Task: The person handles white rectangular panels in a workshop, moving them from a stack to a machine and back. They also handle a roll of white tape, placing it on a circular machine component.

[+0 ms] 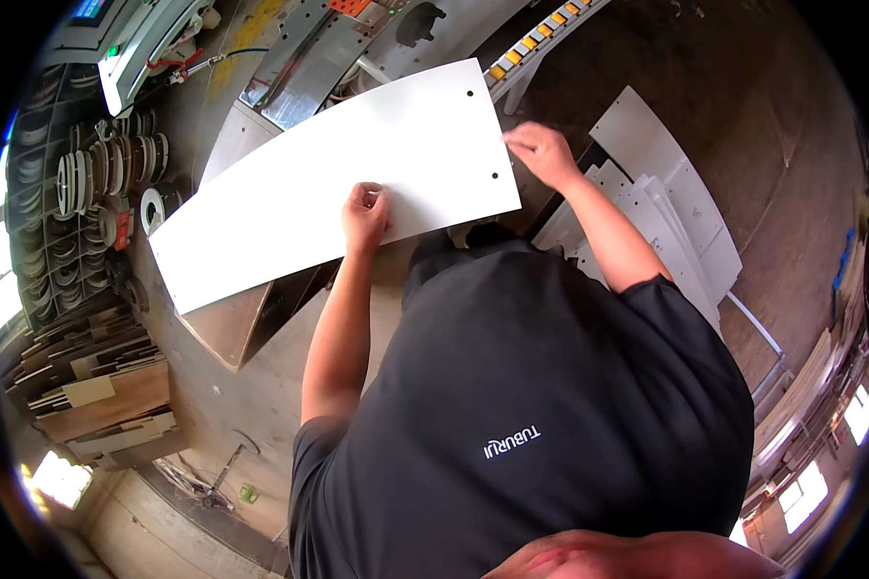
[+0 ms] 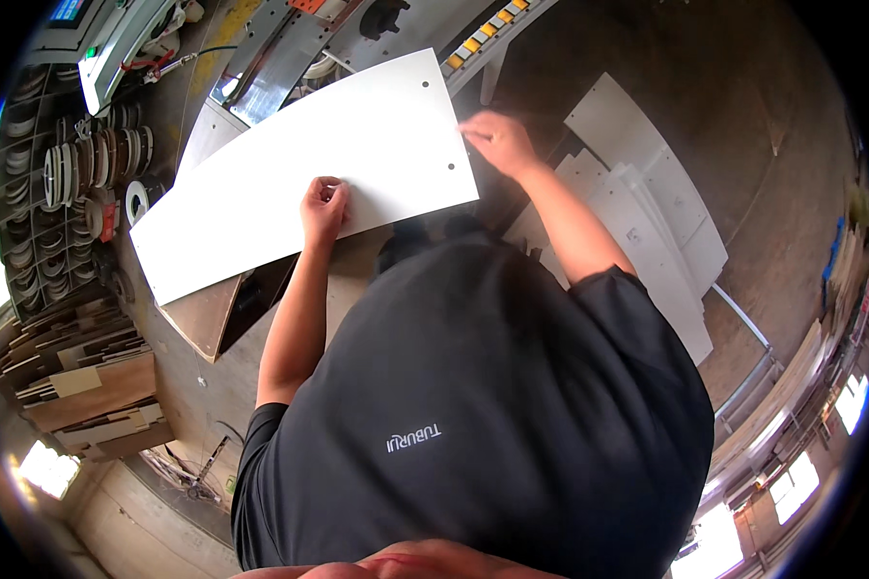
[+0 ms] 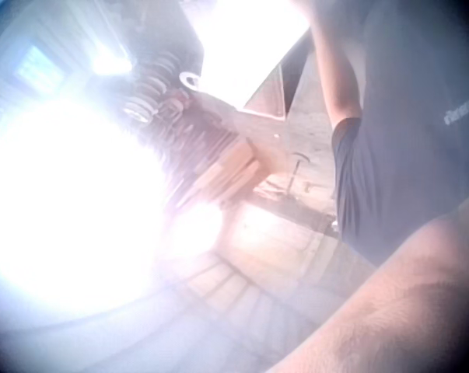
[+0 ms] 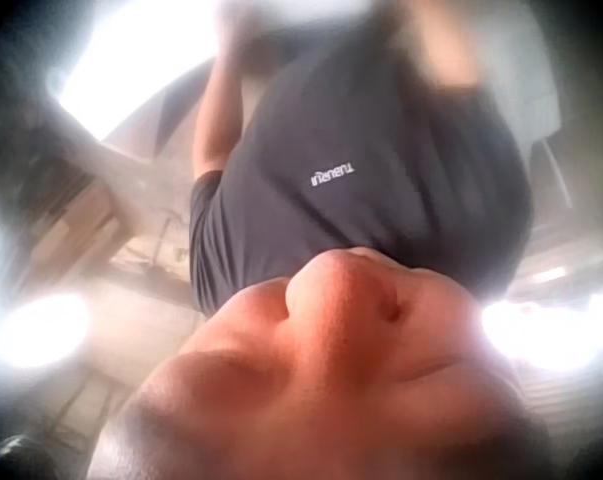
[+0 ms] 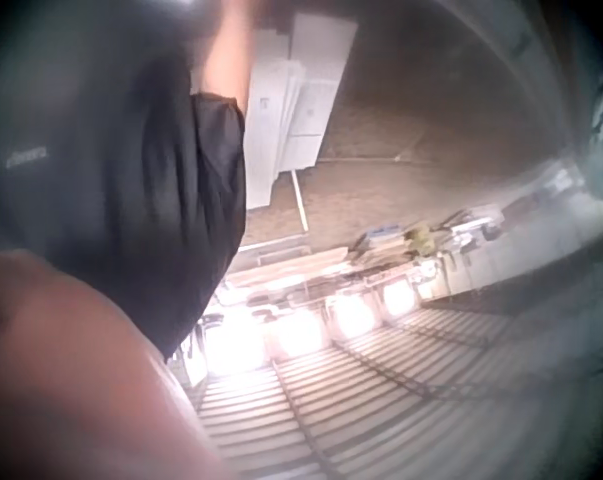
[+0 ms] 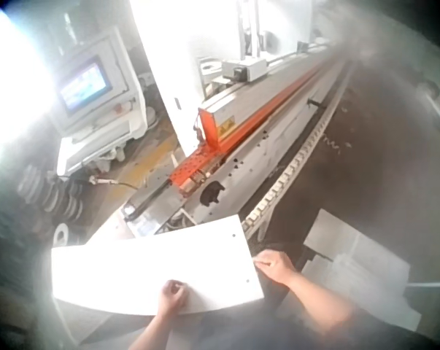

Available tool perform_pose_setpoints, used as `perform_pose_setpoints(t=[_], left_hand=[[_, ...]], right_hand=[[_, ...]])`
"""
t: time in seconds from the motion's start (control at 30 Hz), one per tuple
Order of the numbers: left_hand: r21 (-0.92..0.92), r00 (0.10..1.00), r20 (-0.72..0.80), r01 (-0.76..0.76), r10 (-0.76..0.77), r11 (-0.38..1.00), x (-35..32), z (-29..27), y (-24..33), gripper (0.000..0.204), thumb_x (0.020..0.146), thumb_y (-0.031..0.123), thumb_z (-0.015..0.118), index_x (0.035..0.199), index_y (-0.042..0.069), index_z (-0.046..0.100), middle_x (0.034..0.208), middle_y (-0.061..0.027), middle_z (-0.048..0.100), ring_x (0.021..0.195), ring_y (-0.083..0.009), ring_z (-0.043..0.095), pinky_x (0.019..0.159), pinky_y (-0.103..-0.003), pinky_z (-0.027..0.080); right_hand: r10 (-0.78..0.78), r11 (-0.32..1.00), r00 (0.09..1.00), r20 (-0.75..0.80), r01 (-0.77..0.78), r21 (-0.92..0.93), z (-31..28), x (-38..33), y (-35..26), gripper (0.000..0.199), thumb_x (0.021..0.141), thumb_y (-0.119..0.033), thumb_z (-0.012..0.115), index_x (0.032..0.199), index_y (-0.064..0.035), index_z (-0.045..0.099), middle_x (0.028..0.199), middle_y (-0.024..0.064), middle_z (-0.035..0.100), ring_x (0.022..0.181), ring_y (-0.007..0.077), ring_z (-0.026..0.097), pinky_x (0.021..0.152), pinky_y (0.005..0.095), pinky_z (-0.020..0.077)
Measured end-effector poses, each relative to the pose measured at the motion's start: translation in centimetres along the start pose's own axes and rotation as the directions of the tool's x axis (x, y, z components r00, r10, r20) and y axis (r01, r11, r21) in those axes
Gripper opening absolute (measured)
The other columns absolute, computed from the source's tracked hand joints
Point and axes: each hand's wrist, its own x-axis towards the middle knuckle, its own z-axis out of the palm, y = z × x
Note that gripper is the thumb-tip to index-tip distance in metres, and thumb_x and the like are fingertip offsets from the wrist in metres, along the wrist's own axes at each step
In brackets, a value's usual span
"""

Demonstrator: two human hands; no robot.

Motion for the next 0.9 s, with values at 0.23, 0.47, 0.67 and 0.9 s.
perform_pose_setpoints(t=[0.23, 0.47, 0.67, 0.9], left_hand=[[0.028, 1.0, -0.003, 0.001, -0.001, 1.0, -0.1, -0.1, -0.3, 0.017, 0.092, 0.015, 0.07, 0.102, 0.002, 0.066, 0.068, -0.0027, 0.067, 0.051, -0.0097, 0.06, 0.049, -0.027, 0.047], [0.027, 1.0, 0.006, -0.01, 0.009, 1.0, 0.3, -0.2, -0.4, 0.016, 0.092, 0.015, 0.07, 0.101, 0.002, 0.066, 0.068, -0.003, 0.066, 0.051, -0.0101, 0.06, 0.049, -0.027, 0.047], [0.018, 1.0, -0.008, -0.011, 0.011, 1.0, 0.0, -0.2, -0.4, 0.015, 0.092, 0.015, 0.07, 0.099, 0.002, 0.066, 0.066, -0.0035, 0.066, 0.05, -0.0104, 0.06, 0.05, -0.027, 0.047], [0.002, 0.98, 0.157, -0.122, 0.12, 0.993, -1.6, 1.1, -0.8, 0.025, 0.092, 0.013, 0.071, 0.114, 0.001, 0.067, 0.081, -0.0073, 0.071, 0.074, -0.0146, 0.068, 0.066, -0.031, 0.055]], right_hand=[[-0.056, 0.988, 0.998, 0.022, 0.059, -0.144, -0.9, -0.7, -1.2, 0.018, 0.089, -0.011, 0.072, 0.106, -0.0148, 0.08, 0.099, 0.0077, 0.074, 0.091, 0.0283, 0.07, 0.081, 0.0356, 0.0564], [-0.104, 0.963, 0.994, 0.02, 0.106, -0.246, -0.2, 2.4, -1.0, 0.021, 0.09, -0.008, 0.069, 0.106, -0.0171, 0.08, 0.098, 0.0068, 0.072, 0.09, 0.0279, 0.068, 0.078, 0.0372, 0.0559], [-0.121, 0.961, 0.965, 0.232, 0.173, -0.217, -1.5, -7.6, -4.0, 0.022, 0.087, -0.006, 0.069, 0.102, -0.0174, 0.08, 0.096, 0.0057, 0.073, 0.088, 0.0277, 0.068, 0.078, 0.0375, 0.056], [0.329, 0.852, 0.939, 0.102, -0.342, 0.396, -2.4, -7.0, -8.2, 0.01, 0.097, -0.008, 0.072, 0.105, -0.0018, 0.073, 0.099, 0.0034, 0.072, 0.09, 0.0133, 0.069, 0.084, 0.0285, 0.0561]])
